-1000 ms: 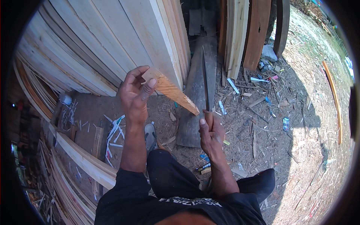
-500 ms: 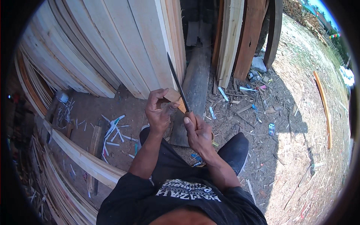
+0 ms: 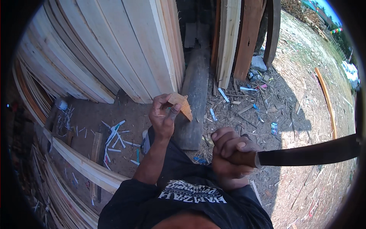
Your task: The person shaves a piece of wood using a machete while sitting on the ground in a workshop.
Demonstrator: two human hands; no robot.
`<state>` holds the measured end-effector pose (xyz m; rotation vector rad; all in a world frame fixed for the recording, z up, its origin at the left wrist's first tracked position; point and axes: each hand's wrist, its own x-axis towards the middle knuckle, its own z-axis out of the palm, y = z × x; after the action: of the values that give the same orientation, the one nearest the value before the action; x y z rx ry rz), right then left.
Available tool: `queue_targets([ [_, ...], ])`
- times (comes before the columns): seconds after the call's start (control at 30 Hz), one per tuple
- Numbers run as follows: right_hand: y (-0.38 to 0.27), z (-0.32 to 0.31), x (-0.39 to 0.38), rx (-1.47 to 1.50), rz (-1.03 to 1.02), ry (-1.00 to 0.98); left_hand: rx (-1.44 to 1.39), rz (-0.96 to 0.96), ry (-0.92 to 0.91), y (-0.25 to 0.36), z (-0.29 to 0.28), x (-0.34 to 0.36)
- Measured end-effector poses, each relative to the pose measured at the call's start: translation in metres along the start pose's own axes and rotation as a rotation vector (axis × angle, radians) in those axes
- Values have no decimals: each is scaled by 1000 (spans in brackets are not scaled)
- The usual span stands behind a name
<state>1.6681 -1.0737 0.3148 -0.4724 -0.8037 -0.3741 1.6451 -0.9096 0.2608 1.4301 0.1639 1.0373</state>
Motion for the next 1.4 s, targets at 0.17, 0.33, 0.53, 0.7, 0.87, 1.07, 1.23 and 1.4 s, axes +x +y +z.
queue_targets([
  [0.17, 36, -20, -48, -867, 877, -294, -16, 0, 37, 8, 4, -7],
  [0.33, 25, -6, -12, -217, 1434, -2, -30, -59, 85, 6, 2, 1],
  [0.53, -14, 30, 33, -50, -44, 27, -22, -53, 83, 2, 1, 1],
  [0.7, 40, -17, -46, -436, 1130, -71, -38, 37, 47, 8, 4, 0],
  [0.87, 20, -1, -12, -73, 1552, 92, -37, -29, 91, 11, -11, -2],
  [1.07, 9, 6, -9, -106, 5, -12, -15, -20, 90, 6, -4, -1],
  [1.23, 43, -29, -45, -490, 1190, -161, -46, -45, 100, 3, -4, 5],
  [1.4, -5, 7, 16, -225, 737, -132, -16, -1, 103, 3, -8, 1],
])
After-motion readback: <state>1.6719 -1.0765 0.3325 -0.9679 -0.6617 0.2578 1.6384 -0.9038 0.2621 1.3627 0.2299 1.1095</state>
